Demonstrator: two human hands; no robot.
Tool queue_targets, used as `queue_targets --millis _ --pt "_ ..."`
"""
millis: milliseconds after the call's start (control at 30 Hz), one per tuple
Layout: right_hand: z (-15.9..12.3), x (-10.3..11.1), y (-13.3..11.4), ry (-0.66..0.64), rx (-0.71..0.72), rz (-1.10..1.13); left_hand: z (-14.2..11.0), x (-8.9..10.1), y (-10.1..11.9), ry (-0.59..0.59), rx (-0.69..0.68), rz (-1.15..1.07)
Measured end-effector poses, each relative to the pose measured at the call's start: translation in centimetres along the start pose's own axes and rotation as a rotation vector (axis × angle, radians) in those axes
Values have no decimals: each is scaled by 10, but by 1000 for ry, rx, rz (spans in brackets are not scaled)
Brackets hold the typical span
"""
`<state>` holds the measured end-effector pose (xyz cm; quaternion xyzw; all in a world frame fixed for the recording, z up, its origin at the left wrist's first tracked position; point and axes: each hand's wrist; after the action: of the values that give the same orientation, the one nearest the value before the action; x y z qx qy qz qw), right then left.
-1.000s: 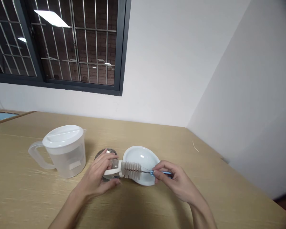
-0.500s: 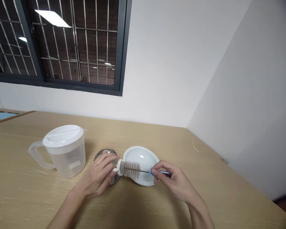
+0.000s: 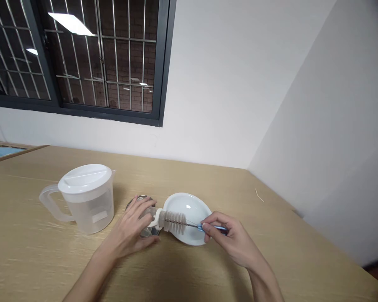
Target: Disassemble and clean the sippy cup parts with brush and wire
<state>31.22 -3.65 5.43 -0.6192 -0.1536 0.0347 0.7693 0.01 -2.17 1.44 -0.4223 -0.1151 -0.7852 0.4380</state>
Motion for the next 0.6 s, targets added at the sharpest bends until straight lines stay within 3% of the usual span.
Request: queue_targets --millis 200,333,433,600 --pt "-3 4 2 45 -86 202 -3 -11 -4 117 -4 -6" --pt "0 3 6 190 49 369 -4 -14 2 141 48 -9" --pt "5 -8 6 209 93 374 -3 -17 6 146 69 -14" --pt "4 -18 -2 208 38 300 -3 -18 5 117 63 -62"
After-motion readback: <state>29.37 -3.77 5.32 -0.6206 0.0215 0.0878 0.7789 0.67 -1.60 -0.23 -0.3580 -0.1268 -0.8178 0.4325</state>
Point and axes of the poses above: each hand's wrist, its own z-axis towards the middle knuckle, its own x-axis out of the back of the hand, y = z × x, and after that the axes turned 15 degrees about z, right-handed
